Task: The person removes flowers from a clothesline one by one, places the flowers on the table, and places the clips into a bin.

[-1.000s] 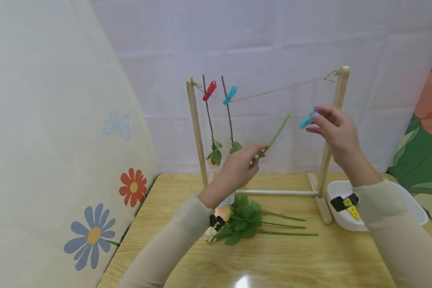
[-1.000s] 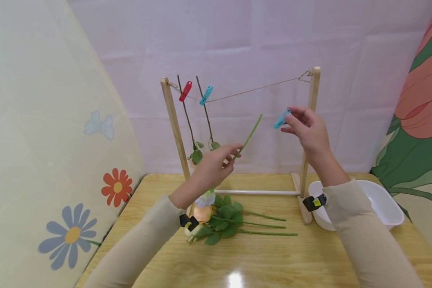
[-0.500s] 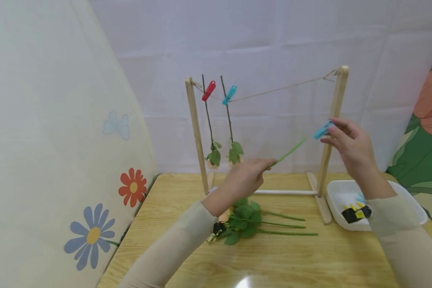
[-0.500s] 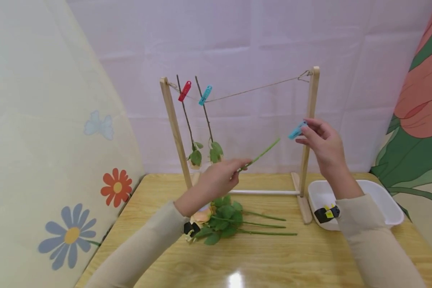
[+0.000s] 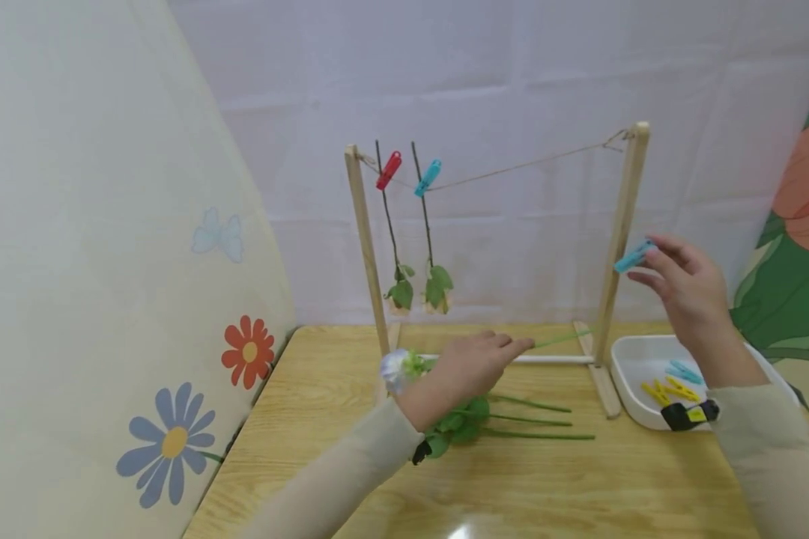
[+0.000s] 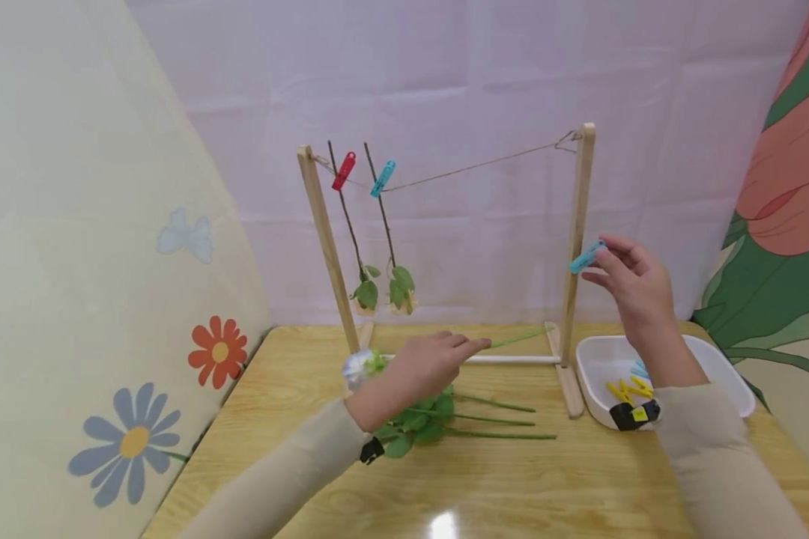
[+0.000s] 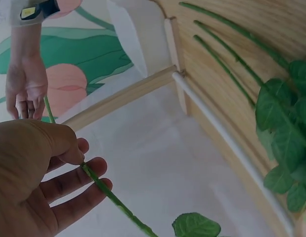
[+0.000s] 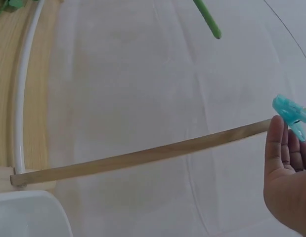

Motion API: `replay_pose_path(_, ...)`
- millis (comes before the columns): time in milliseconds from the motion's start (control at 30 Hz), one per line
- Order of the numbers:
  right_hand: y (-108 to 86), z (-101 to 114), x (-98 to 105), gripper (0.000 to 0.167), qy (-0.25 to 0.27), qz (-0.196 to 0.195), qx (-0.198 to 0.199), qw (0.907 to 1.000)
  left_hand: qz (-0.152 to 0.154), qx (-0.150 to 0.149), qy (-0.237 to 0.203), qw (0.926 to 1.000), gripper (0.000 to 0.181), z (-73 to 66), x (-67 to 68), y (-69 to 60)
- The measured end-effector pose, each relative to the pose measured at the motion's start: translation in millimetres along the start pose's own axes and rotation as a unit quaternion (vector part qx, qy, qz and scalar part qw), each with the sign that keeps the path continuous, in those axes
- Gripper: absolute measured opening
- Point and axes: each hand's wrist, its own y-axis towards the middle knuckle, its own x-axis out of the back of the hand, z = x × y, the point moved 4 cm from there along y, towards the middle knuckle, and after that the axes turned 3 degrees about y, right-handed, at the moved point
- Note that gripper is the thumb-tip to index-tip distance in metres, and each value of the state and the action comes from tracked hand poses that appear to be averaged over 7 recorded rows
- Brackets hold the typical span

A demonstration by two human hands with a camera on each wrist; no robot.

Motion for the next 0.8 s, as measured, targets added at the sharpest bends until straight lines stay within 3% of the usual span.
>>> replay_pose_path(167, -6.1, 2.0, 16.0, 0.021, 0.01, -0.017, -0.003, 0.9998, -0.033, -0.033, 0.047, 0.9978, 0.054, -12.0, -11.6, -4.3)
replay_pose_path(433, -14.6, 3.6, 33.4, 0.022, 0.022, -0.031, -0.013, 0.9992, -0.039, -0.046, 0.072, 0.9956, 0.054, -20.8, -30.7, -8.1)
replay_pose_path(800, -24.0, 4.8, 53.0, 0.024, 0.021, -0.065, -0.033, 0.9971, -0.008, -0.046, 0.062, 0.997, 0.059, -29.1, -45.4, -4.0)
